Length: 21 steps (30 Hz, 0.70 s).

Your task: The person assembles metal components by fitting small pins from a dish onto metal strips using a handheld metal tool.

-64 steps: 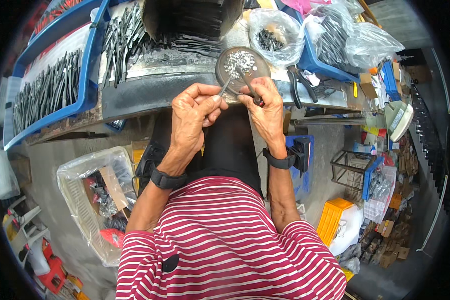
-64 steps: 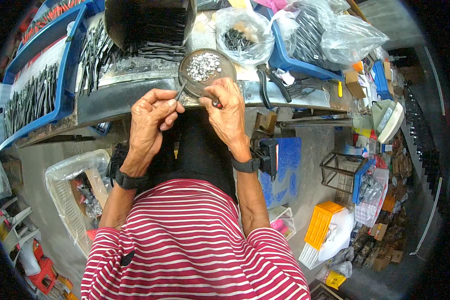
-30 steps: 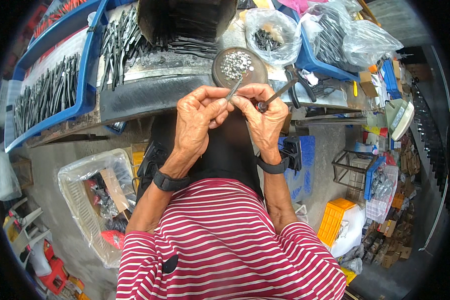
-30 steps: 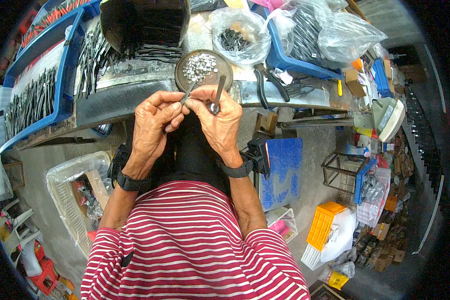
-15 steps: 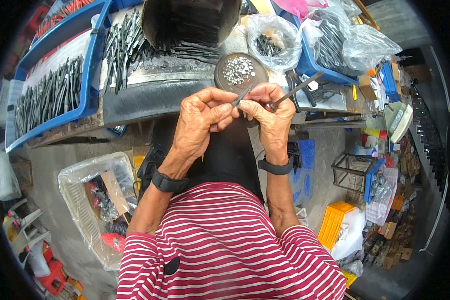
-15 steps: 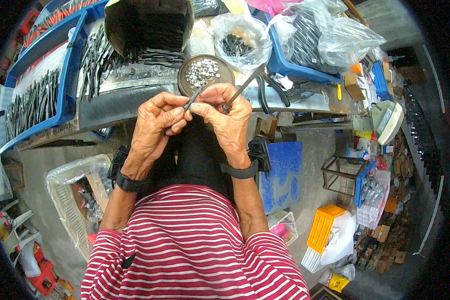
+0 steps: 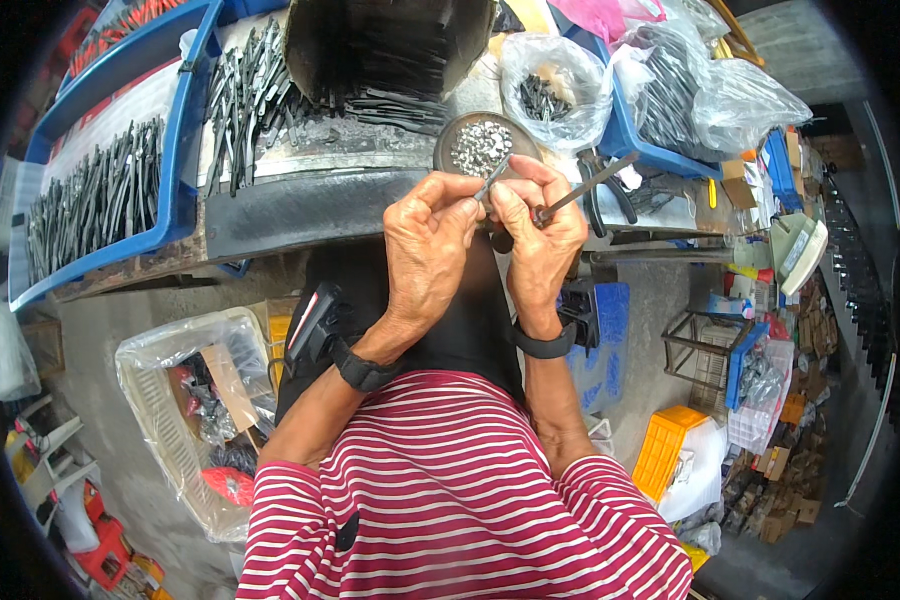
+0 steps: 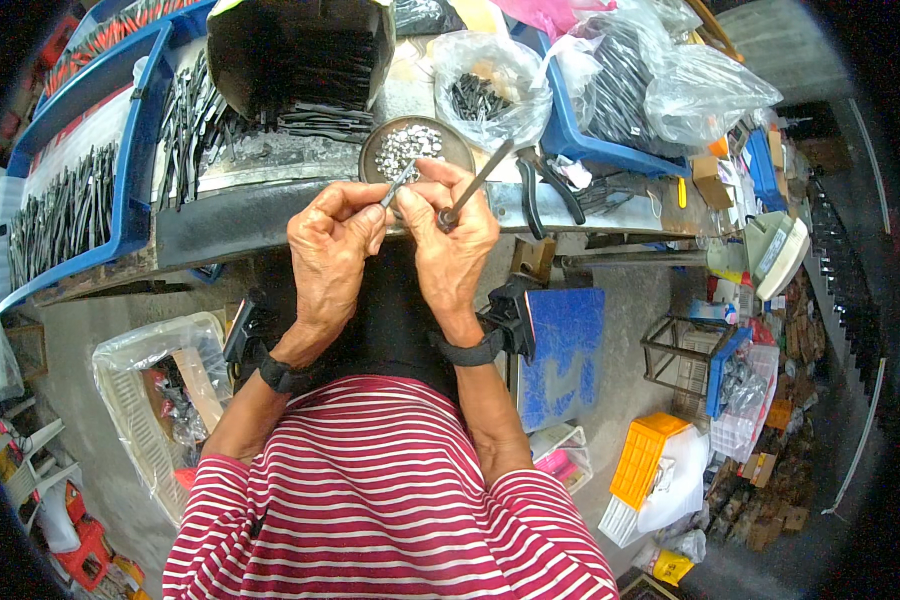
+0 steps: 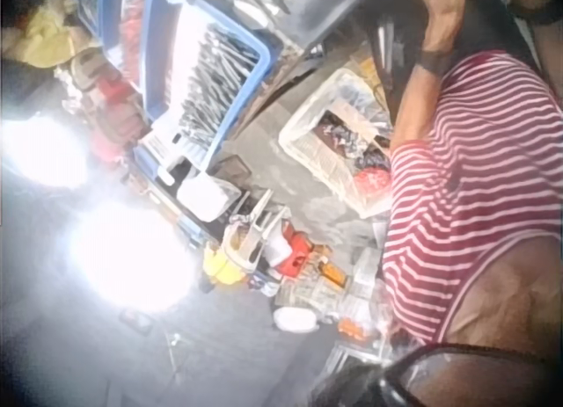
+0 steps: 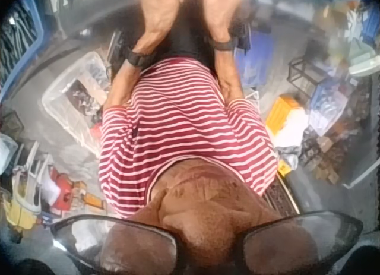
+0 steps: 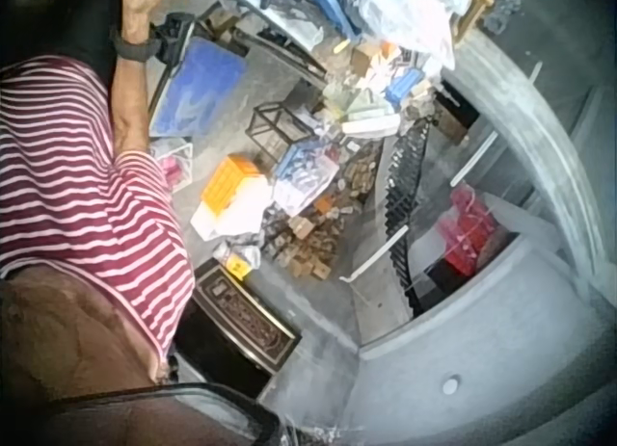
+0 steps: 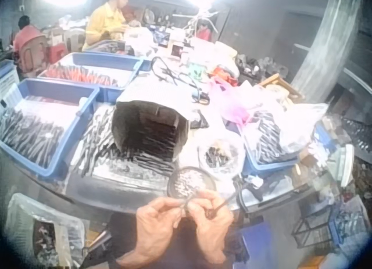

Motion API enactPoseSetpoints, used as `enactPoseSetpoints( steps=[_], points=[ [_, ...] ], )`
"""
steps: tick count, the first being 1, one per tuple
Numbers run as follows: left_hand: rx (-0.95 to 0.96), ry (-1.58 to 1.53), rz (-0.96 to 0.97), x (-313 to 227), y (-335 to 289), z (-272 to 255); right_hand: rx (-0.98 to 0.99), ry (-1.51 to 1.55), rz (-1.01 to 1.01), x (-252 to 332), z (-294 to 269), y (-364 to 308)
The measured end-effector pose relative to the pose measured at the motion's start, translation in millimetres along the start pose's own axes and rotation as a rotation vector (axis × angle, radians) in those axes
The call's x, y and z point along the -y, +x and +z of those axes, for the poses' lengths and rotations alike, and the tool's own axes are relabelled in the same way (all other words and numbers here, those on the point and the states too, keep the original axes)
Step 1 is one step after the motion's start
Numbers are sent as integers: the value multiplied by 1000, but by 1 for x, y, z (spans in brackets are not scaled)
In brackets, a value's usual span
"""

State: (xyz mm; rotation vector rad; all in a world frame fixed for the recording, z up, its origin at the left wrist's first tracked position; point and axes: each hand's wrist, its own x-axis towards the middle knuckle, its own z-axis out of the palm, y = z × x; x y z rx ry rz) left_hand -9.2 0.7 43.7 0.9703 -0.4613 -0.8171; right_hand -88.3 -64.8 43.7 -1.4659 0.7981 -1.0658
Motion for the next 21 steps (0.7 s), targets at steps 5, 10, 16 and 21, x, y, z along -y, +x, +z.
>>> enactPoseSetpoints(
  steps=[5, 10, 16, 21],
  points=[
    [31, -14, -63, 5, 5, -6, -24, -265, -251, -3, 5, -5],
    [75, -177, -131, -1, 2, -7, -41, 152, 98, 6, -2, 1],
    [101, -140, -122, 0, 2, -12, 49, 154, 121, 9, 1, -6],
    [69, -140, -117, -2, 1, -13, 13, 103, 99, 11, 4, -10]
  ],
)
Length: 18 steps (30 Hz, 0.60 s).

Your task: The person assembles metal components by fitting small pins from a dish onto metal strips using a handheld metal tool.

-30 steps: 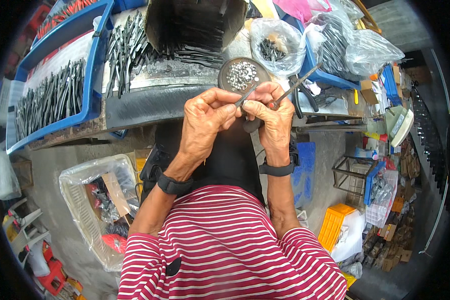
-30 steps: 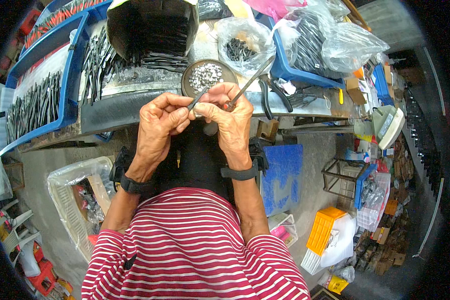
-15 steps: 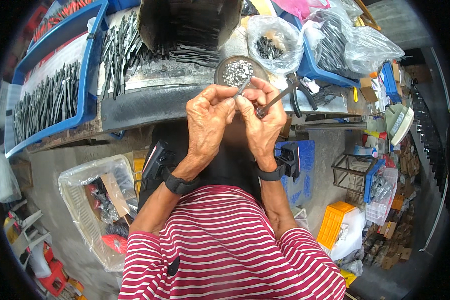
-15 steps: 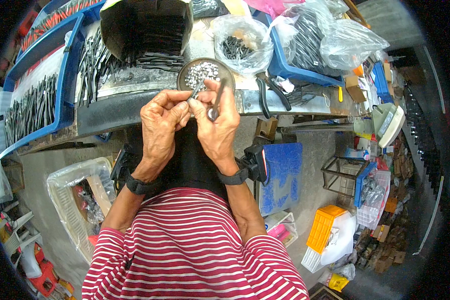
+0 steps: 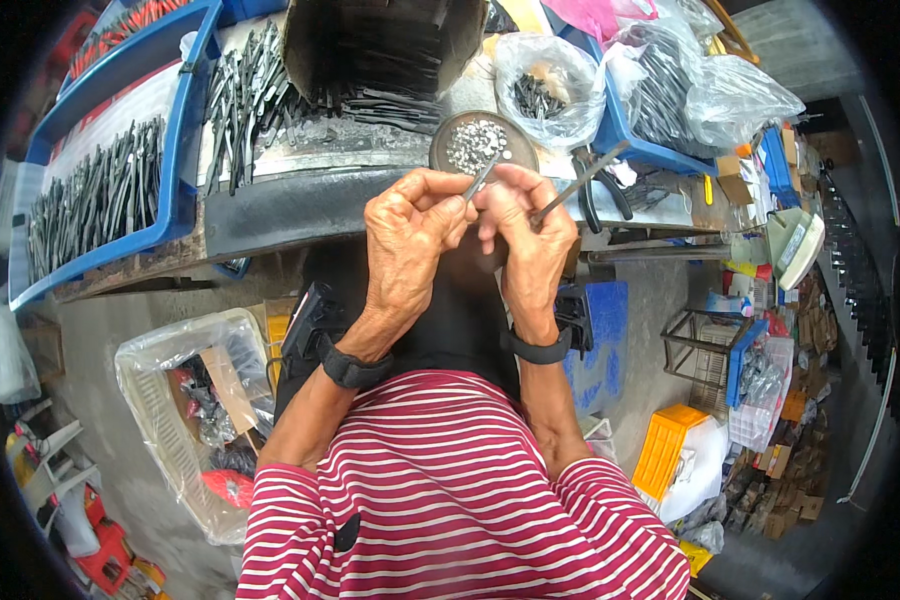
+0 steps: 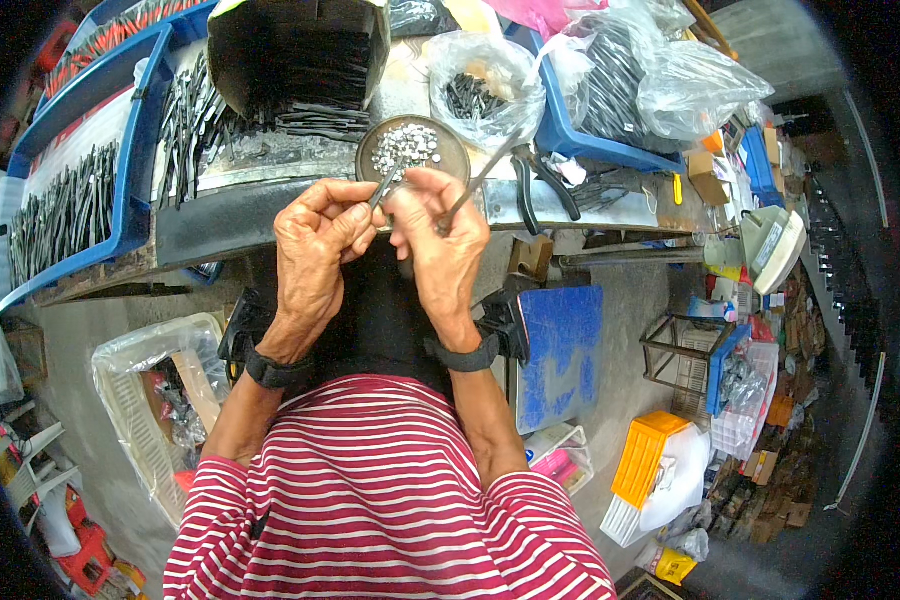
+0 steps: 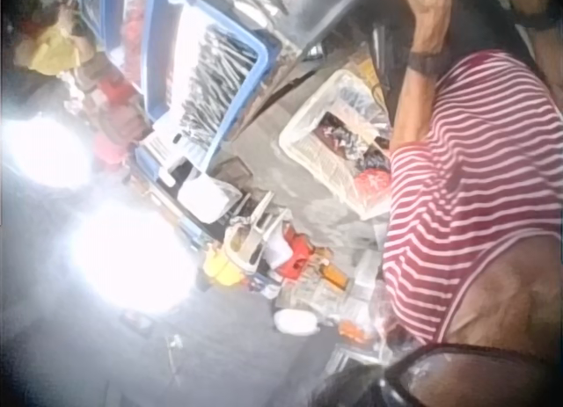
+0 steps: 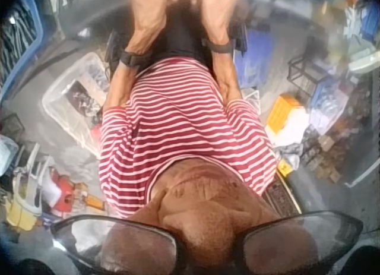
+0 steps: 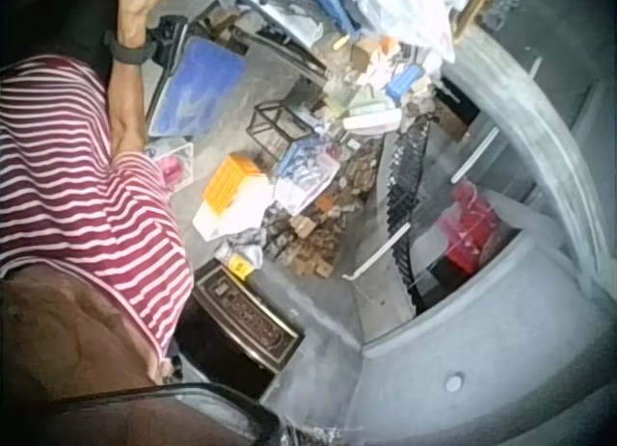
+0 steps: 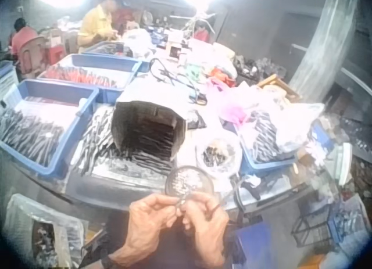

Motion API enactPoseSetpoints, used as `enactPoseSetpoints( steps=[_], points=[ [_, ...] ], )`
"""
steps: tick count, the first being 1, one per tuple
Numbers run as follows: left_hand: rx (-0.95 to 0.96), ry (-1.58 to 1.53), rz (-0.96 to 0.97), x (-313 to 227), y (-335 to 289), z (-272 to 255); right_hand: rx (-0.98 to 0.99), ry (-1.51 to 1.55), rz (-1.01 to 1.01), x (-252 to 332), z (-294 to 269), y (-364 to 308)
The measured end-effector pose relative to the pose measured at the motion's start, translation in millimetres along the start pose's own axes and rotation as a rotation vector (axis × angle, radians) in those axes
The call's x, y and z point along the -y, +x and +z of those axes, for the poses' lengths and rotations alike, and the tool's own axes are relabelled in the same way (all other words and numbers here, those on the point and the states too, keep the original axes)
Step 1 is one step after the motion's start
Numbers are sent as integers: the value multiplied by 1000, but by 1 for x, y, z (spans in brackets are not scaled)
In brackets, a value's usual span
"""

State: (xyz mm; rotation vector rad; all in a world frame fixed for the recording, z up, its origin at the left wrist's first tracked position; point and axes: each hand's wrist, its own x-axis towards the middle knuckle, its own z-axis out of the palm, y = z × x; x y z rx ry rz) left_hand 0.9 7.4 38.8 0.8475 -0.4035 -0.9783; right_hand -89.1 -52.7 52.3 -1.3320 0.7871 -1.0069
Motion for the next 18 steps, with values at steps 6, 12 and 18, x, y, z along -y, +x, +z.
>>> enactPoseSetpoints(
  steps=[6, 12, 18],
  points=[
    [-41, 80, 55, -1, -2, -3, 73, -69, -70, -7, 3, -1],
    [-30, 46, 31, -9, -3, -1, 18, -391, -332, -11, 12, -2],
    [13, 96, 11, 5, -6, 0, -27, -530, -427, -18, 9, 0]
  ],
)
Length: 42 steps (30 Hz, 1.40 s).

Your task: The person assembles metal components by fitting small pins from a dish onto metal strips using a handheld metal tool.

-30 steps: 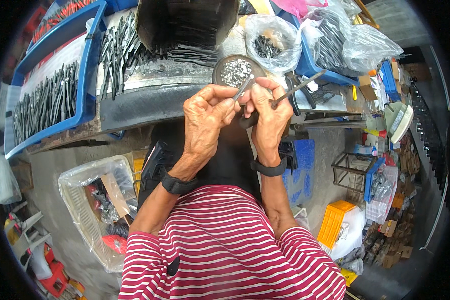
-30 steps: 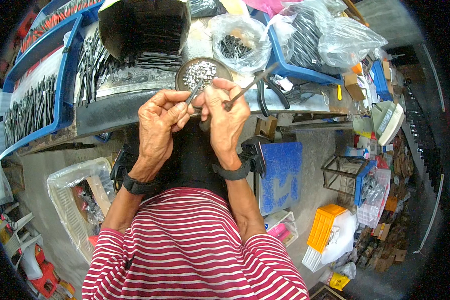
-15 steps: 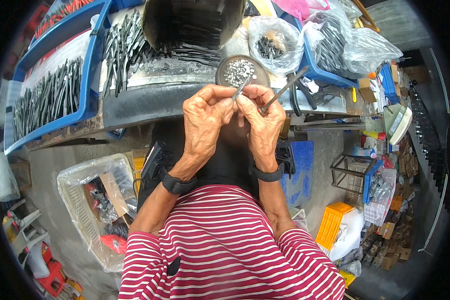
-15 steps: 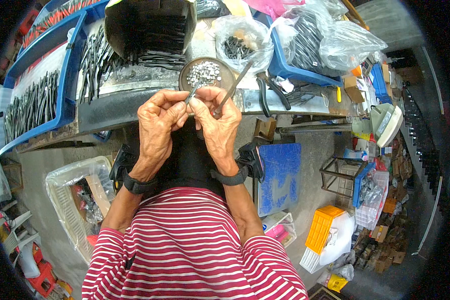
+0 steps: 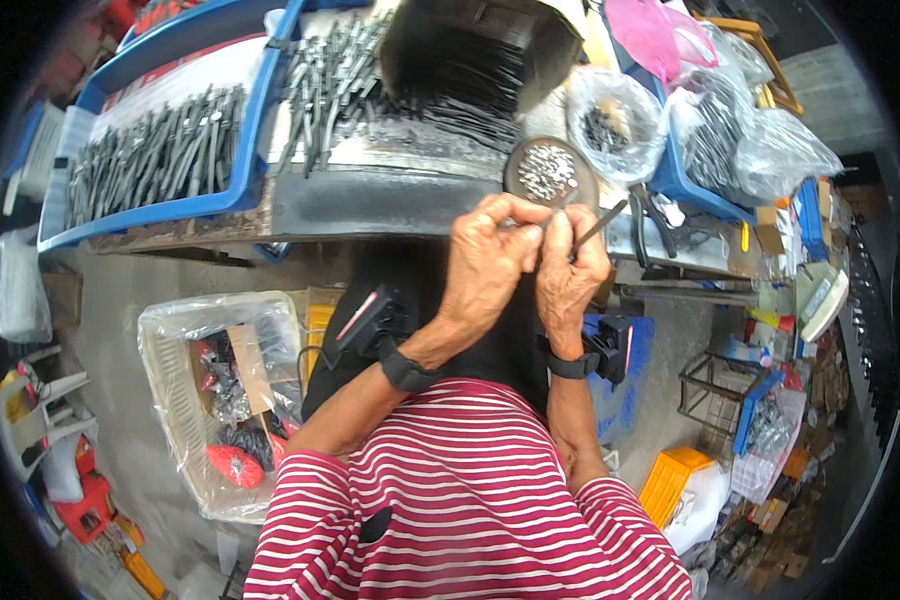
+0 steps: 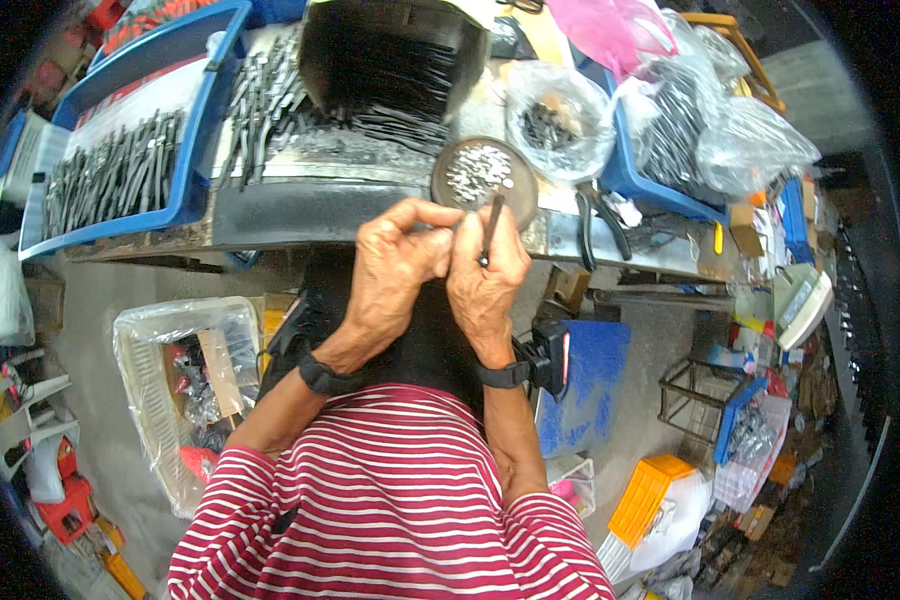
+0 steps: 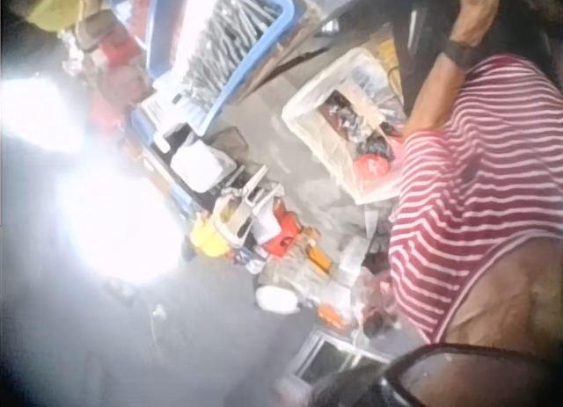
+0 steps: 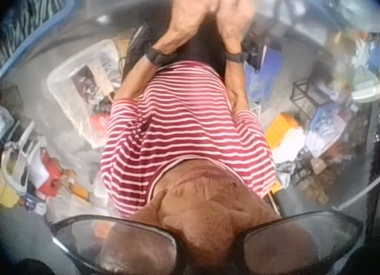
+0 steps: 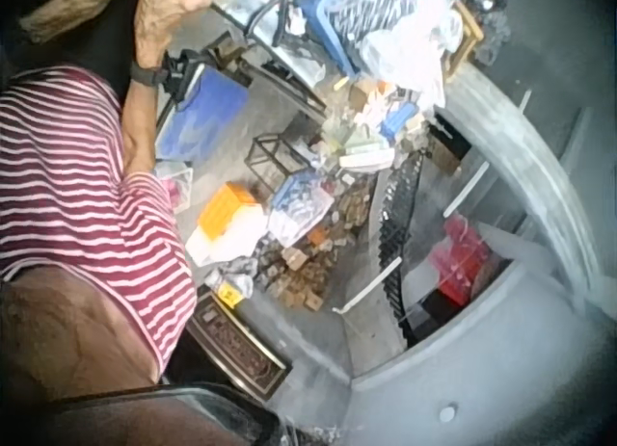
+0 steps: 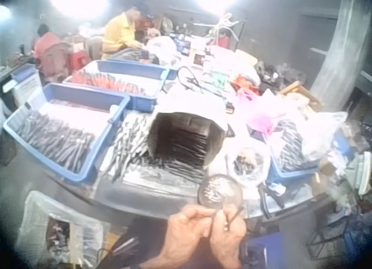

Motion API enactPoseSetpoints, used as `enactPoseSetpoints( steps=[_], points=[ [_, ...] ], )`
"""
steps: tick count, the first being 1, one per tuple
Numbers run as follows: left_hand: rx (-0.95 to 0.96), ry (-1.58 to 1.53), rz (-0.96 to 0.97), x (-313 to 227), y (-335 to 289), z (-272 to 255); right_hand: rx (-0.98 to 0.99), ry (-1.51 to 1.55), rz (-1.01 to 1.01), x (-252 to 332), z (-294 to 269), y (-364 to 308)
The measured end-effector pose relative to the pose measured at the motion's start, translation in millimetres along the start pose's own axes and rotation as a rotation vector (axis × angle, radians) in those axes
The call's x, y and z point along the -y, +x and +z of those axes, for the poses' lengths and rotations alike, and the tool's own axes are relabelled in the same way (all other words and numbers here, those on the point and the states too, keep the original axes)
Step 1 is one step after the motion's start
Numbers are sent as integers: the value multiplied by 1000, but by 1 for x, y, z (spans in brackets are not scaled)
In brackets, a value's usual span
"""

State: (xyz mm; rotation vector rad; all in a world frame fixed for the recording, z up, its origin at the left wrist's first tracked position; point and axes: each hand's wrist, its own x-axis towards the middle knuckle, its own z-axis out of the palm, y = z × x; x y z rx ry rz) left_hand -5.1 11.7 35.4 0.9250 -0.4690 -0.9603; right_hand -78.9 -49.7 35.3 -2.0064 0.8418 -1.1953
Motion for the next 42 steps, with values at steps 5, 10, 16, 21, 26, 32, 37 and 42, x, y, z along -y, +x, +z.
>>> enactPoseSetpoints(
  steps=[5, 10, 16, 21, 26, 32, 37, 42],
  points=[
    [13, 22, 2, 1, -2, 2, -59, -62, -90, 0, 3, 0],
    [1, 85, 58, -1, 0, 0, -35, 22, 95, -2, 6, -4],
    [-10, 11, -8, -21, -1, -13, 117, 245, 237, 12, 5, 2],
    [-281, 364, 277, -47, 9, -46, 144, 403, 329, 11, -6, 5],
    [-567, 797, 547, -70, 29, -84, 186, 446, 363, 8, -12, 3],
    [-693, 1123, 746, -67, 59, -111, 178, 472, 358, 4, -14, -1],
    [-730, 1334, 694, -60, 66, -120, 161, 474, 398, 2, -20, -1],
    [-670, 1442, 807, -56, 59, -102, 151, 468, 414, -7, -23, -3]
  ],
)
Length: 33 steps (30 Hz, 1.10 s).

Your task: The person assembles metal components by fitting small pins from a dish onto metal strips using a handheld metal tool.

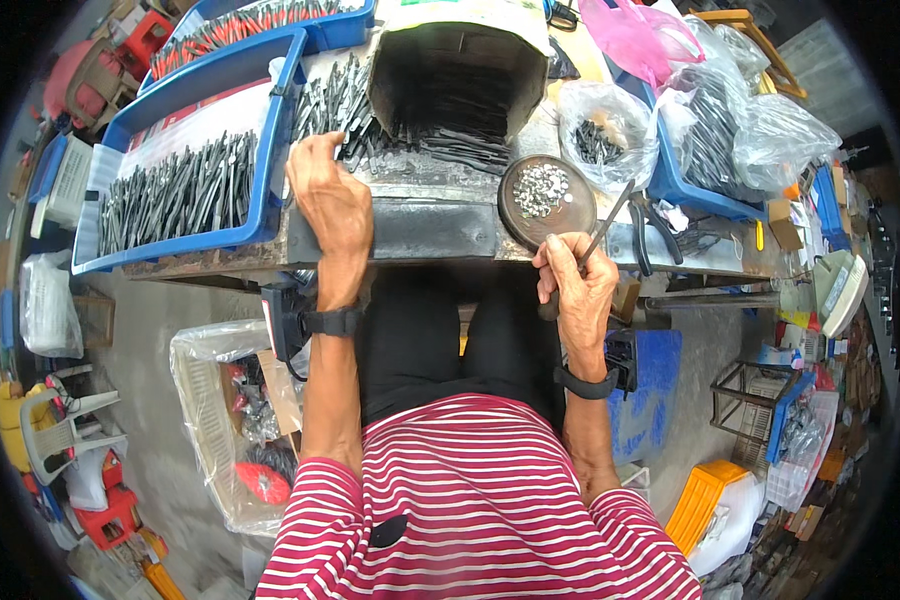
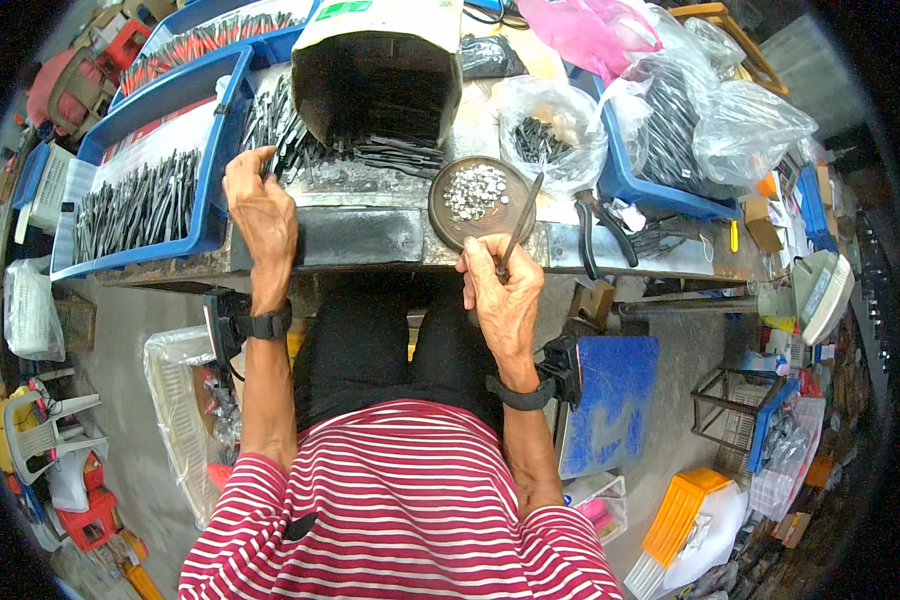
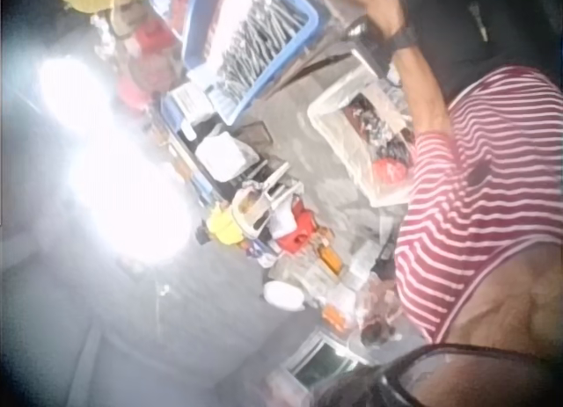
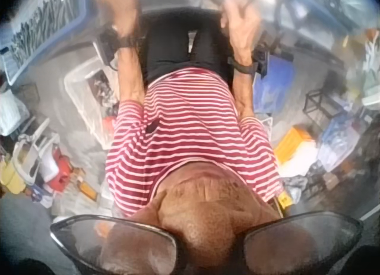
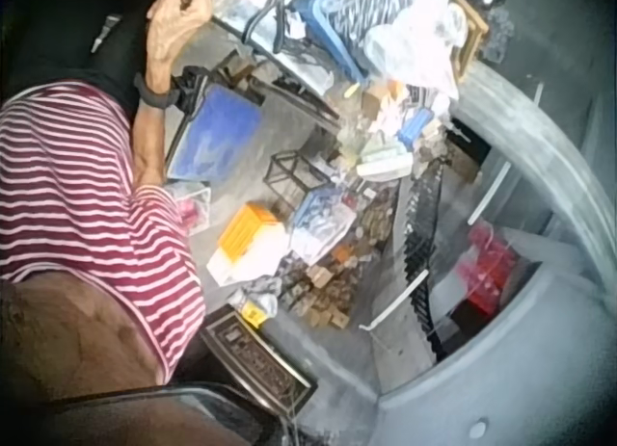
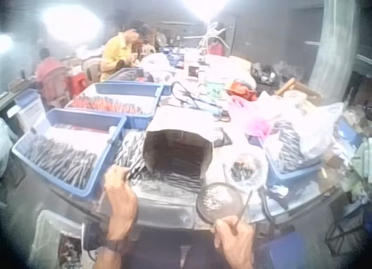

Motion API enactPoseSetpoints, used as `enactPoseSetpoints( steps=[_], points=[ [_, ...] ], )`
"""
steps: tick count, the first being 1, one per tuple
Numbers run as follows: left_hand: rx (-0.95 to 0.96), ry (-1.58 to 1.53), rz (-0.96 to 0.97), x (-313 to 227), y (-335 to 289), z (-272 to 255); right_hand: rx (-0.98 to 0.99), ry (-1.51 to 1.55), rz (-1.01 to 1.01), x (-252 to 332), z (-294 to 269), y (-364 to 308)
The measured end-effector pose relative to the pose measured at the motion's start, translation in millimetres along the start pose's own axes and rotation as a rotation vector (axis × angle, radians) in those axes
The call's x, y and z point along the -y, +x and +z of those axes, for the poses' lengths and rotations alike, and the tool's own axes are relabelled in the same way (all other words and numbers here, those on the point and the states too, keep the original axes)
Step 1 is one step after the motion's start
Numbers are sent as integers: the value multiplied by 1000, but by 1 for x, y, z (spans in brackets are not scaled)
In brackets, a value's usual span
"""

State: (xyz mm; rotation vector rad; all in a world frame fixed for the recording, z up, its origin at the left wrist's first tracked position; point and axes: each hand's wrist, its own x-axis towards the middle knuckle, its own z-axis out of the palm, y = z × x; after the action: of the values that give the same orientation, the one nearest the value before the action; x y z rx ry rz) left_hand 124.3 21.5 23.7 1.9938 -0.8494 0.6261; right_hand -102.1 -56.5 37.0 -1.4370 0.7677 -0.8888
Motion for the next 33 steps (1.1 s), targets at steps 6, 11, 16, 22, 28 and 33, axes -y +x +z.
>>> enactPoseSetpoints(
  steps=[6, 11, 16, 22, 28, 33],
  points=[
    [269, -246, 143, -42, -2, 22, 6, 53, 9, -2, -1, 0],
    [286, -299, 182, -53, -2, 55, -30, 31, 34, -2, -7, 1],
    [291, -156, 221, -57, -2, 65, -92, -44, 34, 2, -16, 9],
    [327, -96, 222, -58, -3, 66, -82, -518, -273, 1, -23, 17],
    [328, -74, 179, -58, -6, 66, 26, -855, -448, -1, -20, 19],
    [272, -147, 212, -56, -8, 65, 79, -944, -561, -2, -14, 19]
  ],
)
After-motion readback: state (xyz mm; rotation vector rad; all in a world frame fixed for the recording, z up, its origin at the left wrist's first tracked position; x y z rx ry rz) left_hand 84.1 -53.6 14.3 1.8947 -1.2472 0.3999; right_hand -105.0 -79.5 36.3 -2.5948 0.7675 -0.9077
